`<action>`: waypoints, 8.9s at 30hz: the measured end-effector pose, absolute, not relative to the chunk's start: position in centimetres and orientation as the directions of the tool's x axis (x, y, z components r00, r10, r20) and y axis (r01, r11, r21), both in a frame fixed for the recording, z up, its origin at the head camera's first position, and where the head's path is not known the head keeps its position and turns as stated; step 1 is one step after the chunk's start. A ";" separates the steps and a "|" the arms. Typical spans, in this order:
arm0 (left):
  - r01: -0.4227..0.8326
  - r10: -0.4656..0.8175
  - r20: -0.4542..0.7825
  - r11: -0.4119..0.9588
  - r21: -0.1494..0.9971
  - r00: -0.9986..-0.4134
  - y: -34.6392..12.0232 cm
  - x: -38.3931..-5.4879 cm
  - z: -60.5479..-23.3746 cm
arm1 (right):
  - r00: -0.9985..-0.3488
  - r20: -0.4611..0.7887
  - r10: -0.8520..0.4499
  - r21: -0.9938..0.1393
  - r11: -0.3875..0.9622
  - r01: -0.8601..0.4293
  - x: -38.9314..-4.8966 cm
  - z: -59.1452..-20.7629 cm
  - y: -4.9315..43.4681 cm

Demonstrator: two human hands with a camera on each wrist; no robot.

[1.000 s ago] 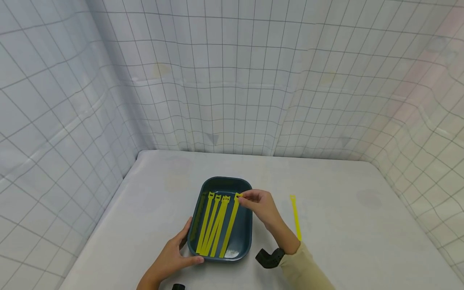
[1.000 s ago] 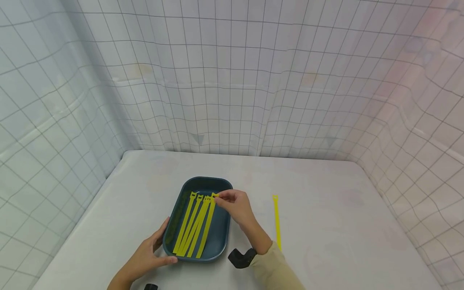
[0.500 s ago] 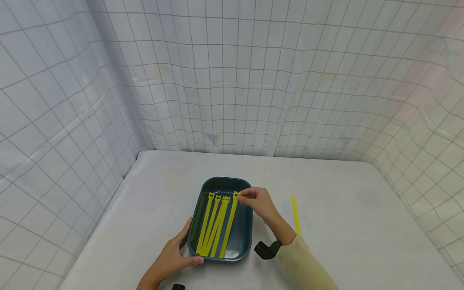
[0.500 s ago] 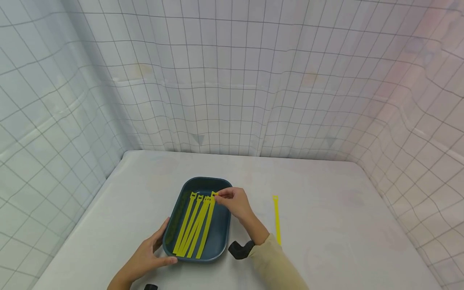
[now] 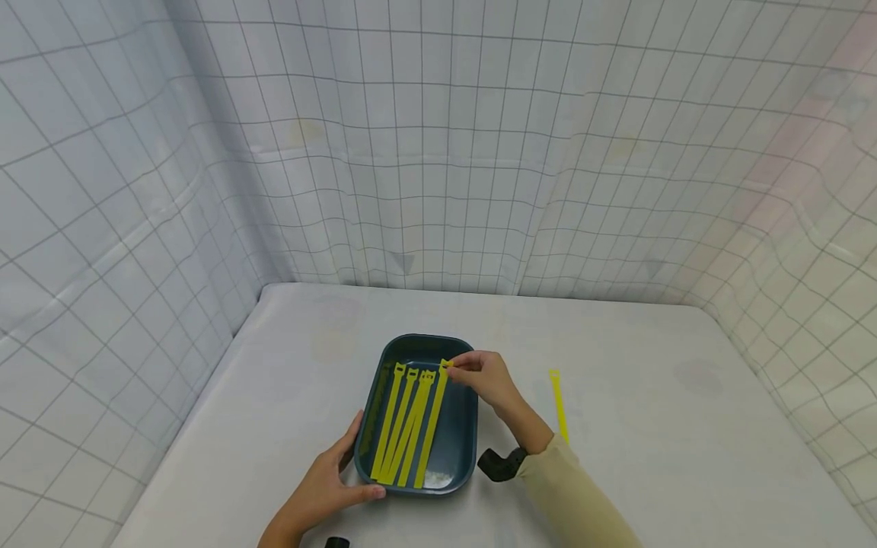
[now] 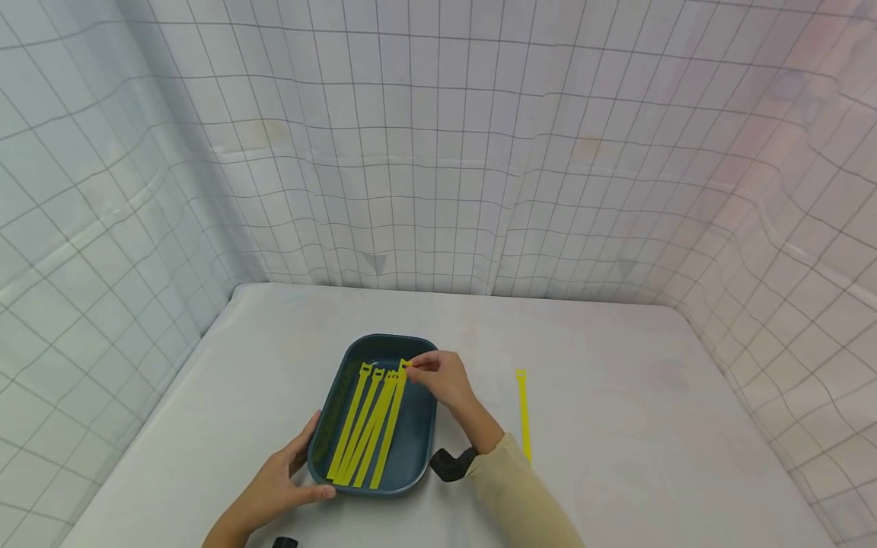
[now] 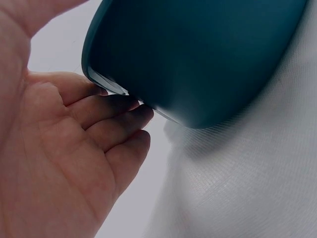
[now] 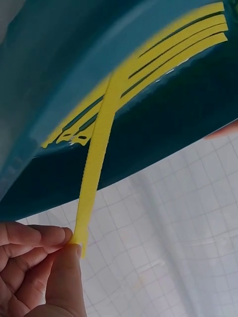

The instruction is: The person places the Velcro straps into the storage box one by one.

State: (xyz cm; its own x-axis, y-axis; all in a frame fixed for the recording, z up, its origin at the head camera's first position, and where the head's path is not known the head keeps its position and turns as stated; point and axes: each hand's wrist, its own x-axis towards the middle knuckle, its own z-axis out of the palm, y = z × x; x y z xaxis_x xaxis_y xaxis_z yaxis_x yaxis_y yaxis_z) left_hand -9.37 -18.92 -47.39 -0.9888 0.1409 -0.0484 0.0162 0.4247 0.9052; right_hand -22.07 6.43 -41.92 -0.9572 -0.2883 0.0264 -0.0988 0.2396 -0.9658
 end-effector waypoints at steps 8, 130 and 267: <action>0.033 0.155 -0.036 0.423 0.906 -0.987 -18.9 -9.1 -47.2 | -0.963 0.030 -0.267 -0.957 0.271 -0.105 -22.7 -42.1 6.3; 0.039 0.154 -0.030 0.427 0.903 -0.988 -18.8 -9.2 -46.9 | -0.998 0.003 -0.064 -0.872 0.488 -0.034 -24.3 -43.9 19.3; 0.008 0.157 -0.066 0.435 0.901 -0.985 -18.6 -9.2 -46.9 | -0.983 -0.055 -0.173 -0.830 0.556 -0.051 -22.2 -41.7 24.5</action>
